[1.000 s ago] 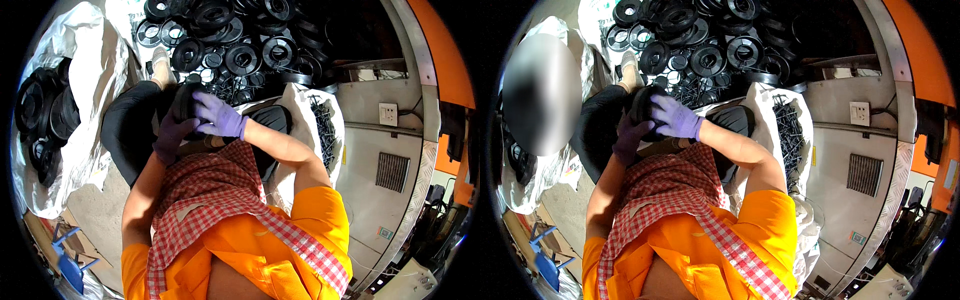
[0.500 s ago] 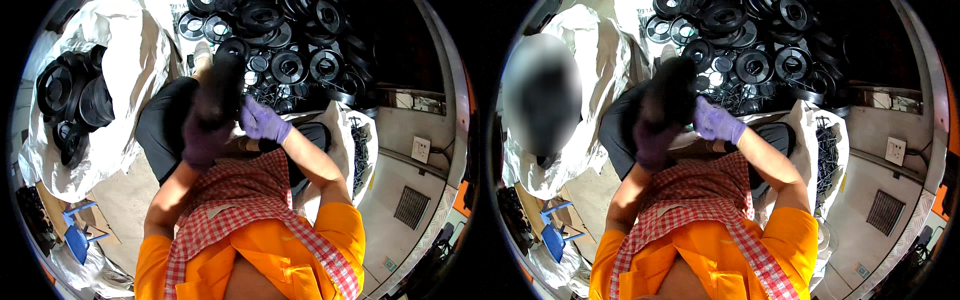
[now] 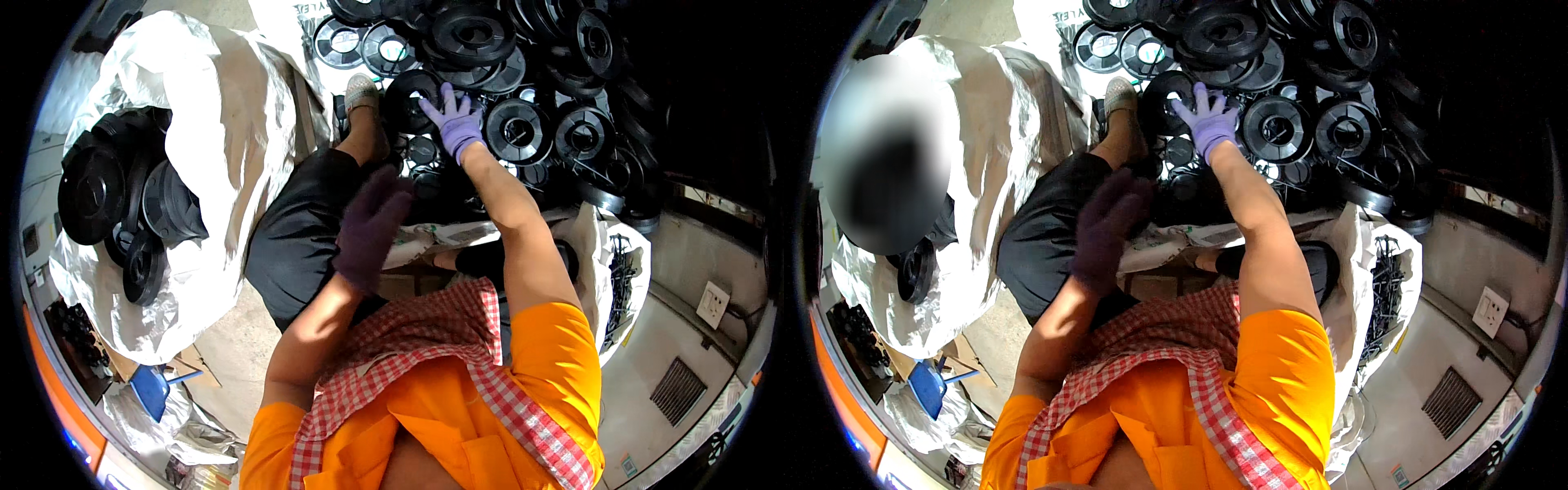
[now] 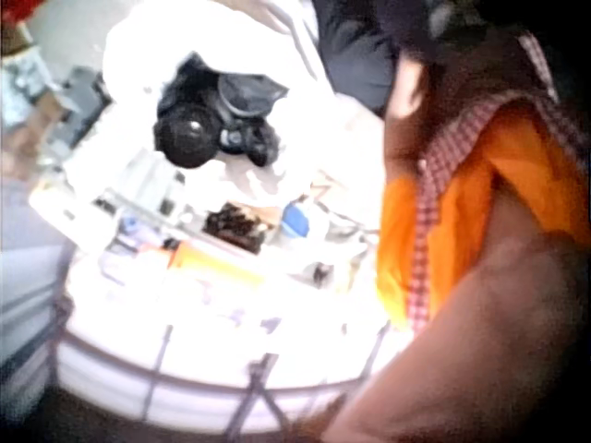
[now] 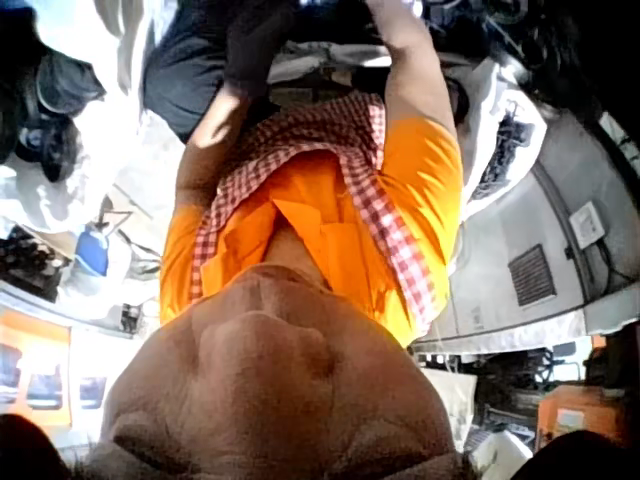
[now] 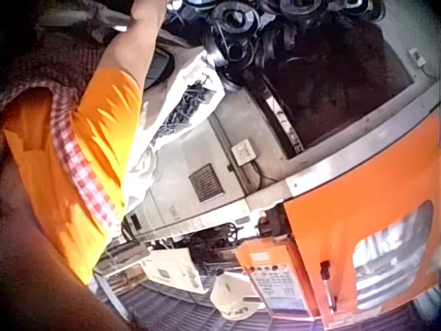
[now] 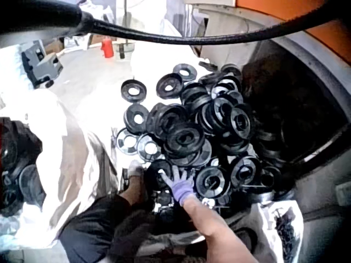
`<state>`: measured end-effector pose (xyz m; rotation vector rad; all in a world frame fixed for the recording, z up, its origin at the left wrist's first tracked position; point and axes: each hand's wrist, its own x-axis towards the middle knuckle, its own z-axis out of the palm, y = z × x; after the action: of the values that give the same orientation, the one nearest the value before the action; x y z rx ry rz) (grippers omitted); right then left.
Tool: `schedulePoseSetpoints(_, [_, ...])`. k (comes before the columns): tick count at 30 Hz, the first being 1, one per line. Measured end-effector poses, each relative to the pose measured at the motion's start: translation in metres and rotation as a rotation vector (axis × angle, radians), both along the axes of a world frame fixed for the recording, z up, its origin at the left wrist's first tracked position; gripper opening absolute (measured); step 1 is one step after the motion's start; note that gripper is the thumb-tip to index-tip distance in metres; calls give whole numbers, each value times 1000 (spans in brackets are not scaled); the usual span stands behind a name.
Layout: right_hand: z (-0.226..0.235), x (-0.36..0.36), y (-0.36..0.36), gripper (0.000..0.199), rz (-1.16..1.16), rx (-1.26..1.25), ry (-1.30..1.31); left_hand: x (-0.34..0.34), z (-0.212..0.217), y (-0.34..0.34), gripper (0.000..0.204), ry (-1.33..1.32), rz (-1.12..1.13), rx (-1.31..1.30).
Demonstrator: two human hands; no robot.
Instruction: The person sorts black circular components from one large pile and places them into two white bags while sitting on the floor.
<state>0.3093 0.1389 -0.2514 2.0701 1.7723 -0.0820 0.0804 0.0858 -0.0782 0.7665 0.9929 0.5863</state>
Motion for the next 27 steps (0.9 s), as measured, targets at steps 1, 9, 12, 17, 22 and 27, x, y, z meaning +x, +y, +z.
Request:
schedulePoseSetpoints(1, [-4, 6, 3, 60, -14, -32, -14, 3, -11, 0, 48, 44, -59, -51])
schedulePoseSetpoints(9, [16, 23, -41, 46, -97, -3, 106, 9, -41, -1, 57, 42, -146, -125])
schedulePoseSetpoints(12, [23, 17, -81, 40, -244, 162, 443, 20, -65, -8, 58, 167, -23, -146])
schedulePoseSetpoints(17, [82, -31, -132, 51, 48, 441, 986, 24, -98, -3, 45, -207, 264, -111])
schedulePoseSetpoints(22, [147, -40, -143, 61, -378, 329, 1669, 4, -110, 19, 40, -426, 232, 10])
schedulePoseSetpoints(27, [208, -60, -144, 41, -871, 874, 2120, -12, -46, -1, 37, -324, 243, -35])
